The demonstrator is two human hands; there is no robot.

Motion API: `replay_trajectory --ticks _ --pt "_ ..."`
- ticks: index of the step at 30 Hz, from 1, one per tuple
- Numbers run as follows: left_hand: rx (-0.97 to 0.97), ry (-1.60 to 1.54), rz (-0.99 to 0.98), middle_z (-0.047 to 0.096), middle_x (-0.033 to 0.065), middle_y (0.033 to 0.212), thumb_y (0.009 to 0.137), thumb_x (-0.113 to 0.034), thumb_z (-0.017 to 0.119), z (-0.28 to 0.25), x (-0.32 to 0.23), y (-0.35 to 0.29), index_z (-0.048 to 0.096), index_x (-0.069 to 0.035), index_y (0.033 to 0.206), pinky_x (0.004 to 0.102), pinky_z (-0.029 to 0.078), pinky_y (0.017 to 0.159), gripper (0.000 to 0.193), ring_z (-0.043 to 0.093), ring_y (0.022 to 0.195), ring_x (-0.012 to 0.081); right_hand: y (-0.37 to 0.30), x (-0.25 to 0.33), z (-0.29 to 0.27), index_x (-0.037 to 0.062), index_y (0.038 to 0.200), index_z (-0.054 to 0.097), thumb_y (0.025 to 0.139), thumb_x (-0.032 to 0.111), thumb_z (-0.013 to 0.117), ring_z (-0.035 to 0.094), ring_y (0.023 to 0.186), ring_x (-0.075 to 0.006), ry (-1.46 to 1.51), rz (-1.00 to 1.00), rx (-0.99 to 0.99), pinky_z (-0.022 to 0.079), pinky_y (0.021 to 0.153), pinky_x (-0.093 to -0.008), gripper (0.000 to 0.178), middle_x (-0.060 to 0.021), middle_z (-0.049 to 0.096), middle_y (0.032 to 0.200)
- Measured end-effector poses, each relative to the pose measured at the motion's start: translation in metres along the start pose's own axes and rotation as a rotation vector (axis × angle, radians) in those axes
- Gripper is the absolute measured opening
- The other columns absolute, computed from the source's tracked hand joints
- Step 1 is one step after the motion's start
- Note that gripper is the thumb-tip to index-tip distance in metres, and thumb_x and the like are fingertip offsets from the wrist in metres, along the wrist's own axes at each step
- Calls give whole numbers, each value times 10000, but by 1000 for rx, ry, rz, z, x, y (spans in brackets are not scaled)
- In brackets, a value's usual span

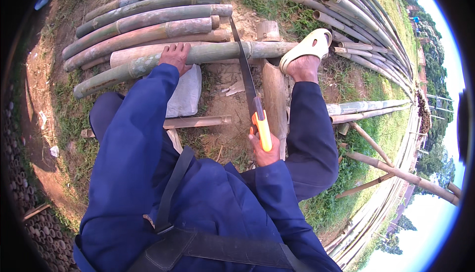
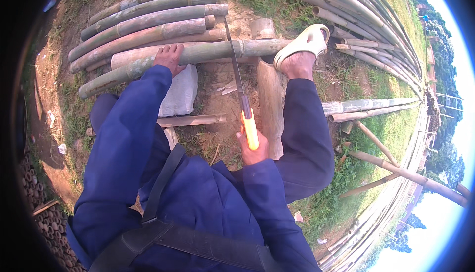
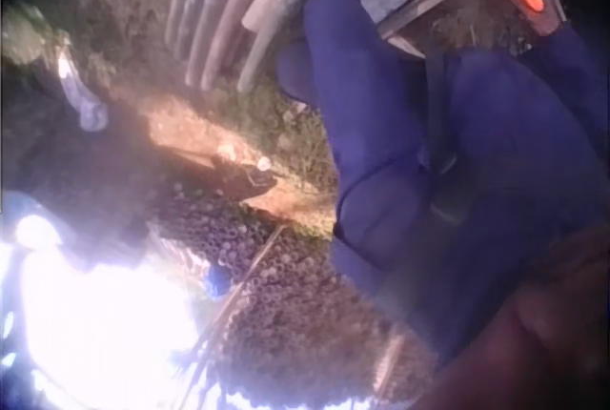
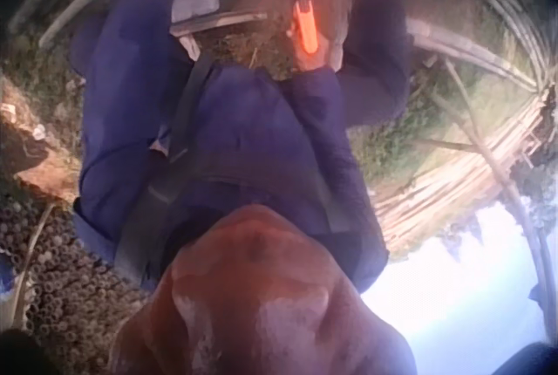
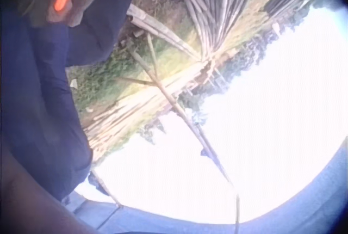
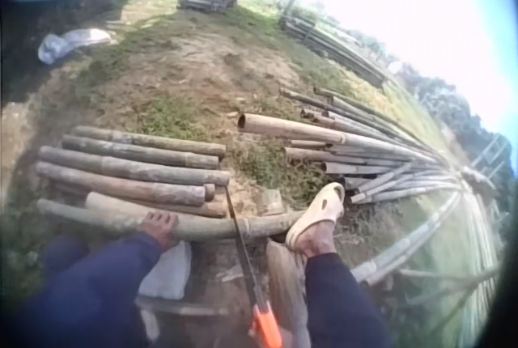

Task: The person uses a hand saw to cut bamboo poles that are resting on a wooden support. The person repeatedly positions the saw, cuts through the bamboo, and moves the cut pieces aside.

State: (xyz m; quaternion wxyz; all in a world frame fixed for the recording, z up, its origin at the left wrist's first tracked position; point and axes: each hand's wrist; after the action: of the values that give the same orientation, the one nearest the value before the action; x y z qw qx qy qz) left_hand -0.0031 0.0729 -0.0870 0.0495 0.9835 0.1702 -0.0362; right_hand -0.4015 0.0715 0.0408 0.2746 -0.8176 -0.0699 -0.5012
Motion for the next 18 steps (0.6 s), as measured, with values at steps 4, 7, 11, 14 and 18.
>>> replay_trajectory --ticks 4,7,11,14,18 --pt "8 1 -8 620 85 1168 701 -397 886 -2 -4 0 540 -111 1277 438 499 941 731 625 1118 298 -62 3 -10 -31 1099 694 903 36 752 610 813 -101 -12 -45 -51 511 756 -287 215 -23 665 866" --pt "0 -17 20 621 74 1161 699 -392 884 -1 -13 2 541 -116 1276 434 498 948 726 624 1115 289 31 -24 11 -22 1025 688 903 62 760 572 757 -96 -101 -63 -40 492 696 -290 165 -12 647 825" --pt "-11 -21 27 621 61 1170 698 -395 880 -4 -8 8 539 -122 1271 433 501 945 721 623 1120 285 71 -40 14 -11 979 675 906 94 770 512 709 -74 -4 -85 26 454 642 -276 160 16 605 787" --pt "3 -33 -5 621 64 1184 717 -391 875 -4 0 4 532 -120 1270 440 496 959 704 615 1144 294 -1 -15 4 -16 1019 676 915 64 759 497 706 -59 45 -4 28 436 634 -253 155 33 582 781" --pt "34 -21 -16 618 63 1193 728 -387 872 -3 -5 3 531 -123 1258 446 490 973 684 610 1158 301 -57 -8 -1 -10 1003 675 914 14 745 498 683 -46 -8 -25 -54 449 630 -240 116 46 554 766"
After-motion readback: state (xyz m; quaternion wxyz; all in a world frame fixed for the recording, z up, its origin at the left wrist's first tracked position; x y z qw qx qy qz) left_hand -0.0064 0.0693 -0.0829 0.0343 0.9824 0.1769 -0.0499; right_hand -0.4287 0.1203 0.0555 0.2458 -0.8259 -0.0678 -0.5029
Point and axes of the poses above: each hand's wrist, its own y-axis towards the middle knuckle, its own z-axis out of the palm, x = y × z
